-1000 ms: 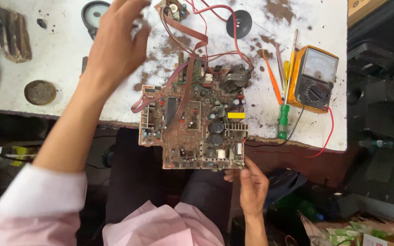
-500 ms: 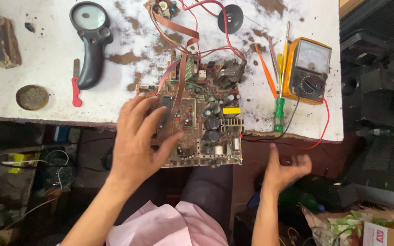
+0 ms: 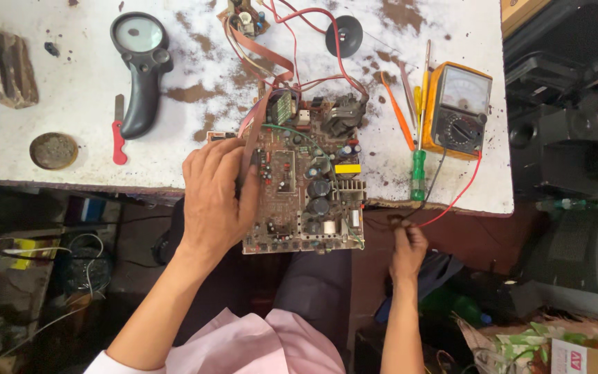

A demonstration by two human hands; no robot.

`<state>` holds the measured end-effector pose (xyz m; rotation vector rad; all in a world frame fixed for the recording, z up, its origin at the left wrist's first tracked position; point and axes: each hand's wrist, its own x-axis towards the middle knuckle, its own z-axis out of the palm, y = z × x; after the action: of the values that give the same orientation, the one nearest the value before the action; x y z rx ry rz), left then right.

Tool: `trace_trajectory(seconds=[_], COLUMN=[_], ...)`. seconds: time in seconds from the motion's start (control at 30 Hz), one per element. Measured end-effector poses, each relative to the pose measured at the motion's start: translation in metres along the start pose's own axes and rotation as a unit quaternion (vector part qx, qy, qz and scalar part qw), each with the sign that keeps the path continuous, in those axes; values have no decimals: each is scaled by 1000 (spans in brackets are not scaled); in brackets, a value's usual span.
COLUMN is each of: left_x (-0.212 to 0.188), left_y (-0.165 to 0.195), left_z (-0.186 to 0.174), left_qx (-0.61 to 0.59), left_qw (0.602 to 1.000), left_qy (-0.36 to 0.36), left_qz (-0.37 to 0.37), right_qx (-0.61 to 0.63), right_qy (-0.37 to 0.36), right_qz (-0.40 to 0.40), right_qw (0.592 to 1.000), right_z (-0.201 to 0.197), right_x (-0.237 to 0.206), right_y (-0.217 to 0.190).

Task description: The person tests a circuit board using a multimeter and a magnifying glass. They probe various points on the board with the multimeter leads, flip the board over to inspect both sides, and use the magnifying glass to examine components closely.

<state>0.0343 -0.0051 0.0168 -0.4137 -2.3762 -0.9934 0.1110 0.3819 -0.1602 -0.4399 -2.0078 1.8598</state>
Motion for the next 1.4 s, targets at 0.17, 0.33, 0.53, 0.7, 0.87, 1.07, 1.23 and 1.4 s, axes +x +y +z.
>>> trace_trajectory(seconds=[0.17,0.33,0.53,0.7,0.87,1.07,1.23,1.4], left_x=[0,1,2,3,6,7,-2,-3], left_y=[3,3,-2,-1,4,21,36,51], left_z=[-1,-5,-6,-11,-22,-22,-20,-16], left_qx=[-28,13,3,-5,-33,-53,-104,-165], left_qw=[999,1000,999,999,998,996,991,983], left_qy=[30,-10,-34,-43,-43,22,18,1], left_qz=[-19,8,13,23,32,71,81,81], right_qx=[-221,-324,-358,-541,-621,-329,-76,-6], right_qy=[-82,-108,-169,-121,161,277,166,-58], right_qz=[85,283,368,344,25,-287,-317,-336], right_qw=[968,896,841,758,766,856,931,940], right_z=[-3,-4,-27,-77,-151,-139,-75,-1], right_x=[-23,-57,-96,-91,-81,-40,-12,11], right_y=[10,15,16,7,-39,-145,-216,-263])
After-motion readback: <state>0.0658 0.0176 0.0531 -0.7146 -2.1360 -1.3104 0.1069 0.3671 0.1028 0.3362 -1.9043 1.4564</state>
